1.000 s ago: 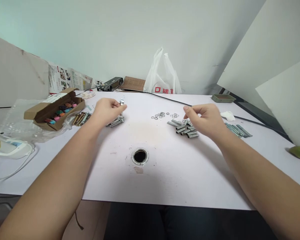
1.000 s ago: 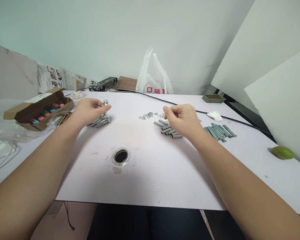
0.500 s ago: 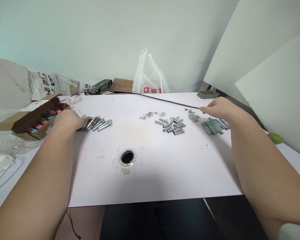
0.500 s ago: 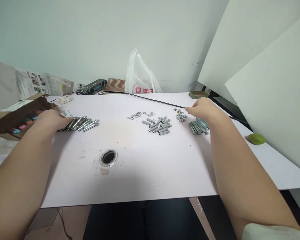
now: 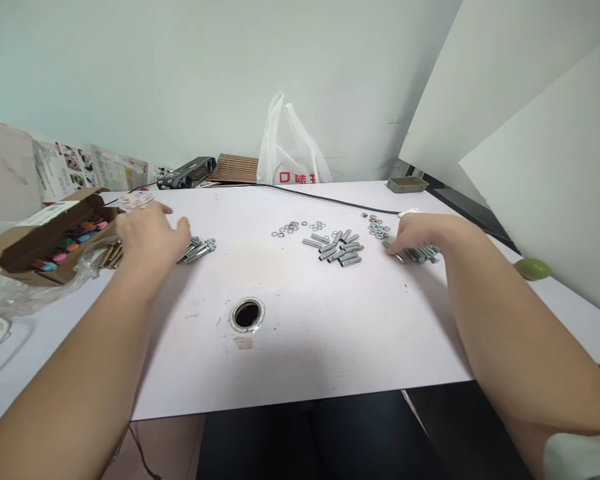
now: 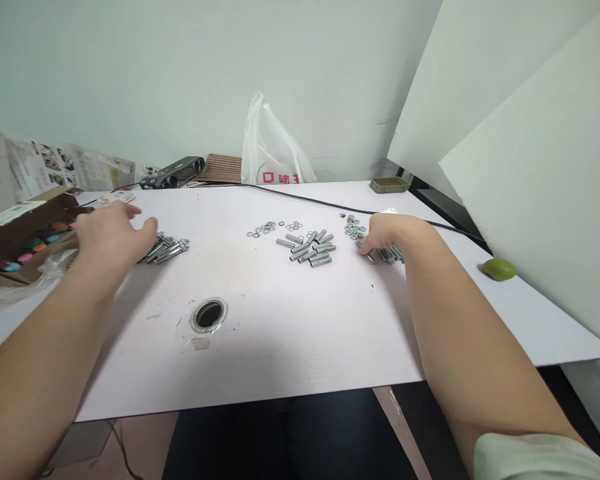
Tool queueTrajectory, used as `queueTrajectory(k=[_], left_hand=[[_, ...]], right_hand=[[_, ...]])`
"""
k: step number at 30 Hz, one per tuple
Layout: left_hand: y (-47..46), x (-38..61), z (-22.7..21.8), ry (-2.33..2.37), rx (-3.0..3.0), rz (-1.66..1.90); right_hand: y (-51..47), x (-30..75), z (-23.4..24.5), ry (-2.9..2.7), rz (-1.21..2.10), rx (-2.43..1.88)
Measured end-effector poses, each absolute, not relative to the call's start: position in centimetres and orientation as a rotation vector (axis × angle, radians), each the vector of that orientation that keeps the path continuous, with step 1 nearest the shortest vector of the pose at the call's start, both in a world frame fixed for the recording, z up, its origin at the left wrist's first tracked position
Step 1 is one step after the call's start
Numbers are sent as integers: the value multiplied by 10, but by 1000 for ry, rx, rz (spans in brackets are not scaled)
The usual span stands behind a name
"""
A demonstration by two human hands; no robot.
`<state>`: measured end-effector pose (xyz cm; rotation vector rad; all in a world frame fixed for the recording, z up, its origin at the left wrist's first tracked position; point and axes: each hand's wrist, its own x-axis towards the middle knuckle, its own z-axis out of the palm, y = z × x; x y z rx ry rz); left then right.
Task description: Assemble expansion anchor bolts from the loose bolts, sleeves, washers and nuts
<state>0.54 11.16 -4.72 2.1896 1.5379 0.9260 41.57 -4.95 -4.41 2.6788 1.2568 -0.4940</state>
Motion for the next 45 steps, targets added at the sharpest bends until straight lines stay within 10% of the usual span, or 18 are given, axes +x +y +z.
queueTrajectory(k=[13, 24, 45], left_hand=[[68, 73, -89, 677, 2083, 672], [73, 71, -88, 841, 2146, 783], [73, 79, -100, 776, 2182, 541]], right_hand=[[-15, 256, -79, 2969, -741, 2248], [-6, 291, -82, 2616, -70, 2364], [-13, 262, -59, 3147, -450, 2270]])
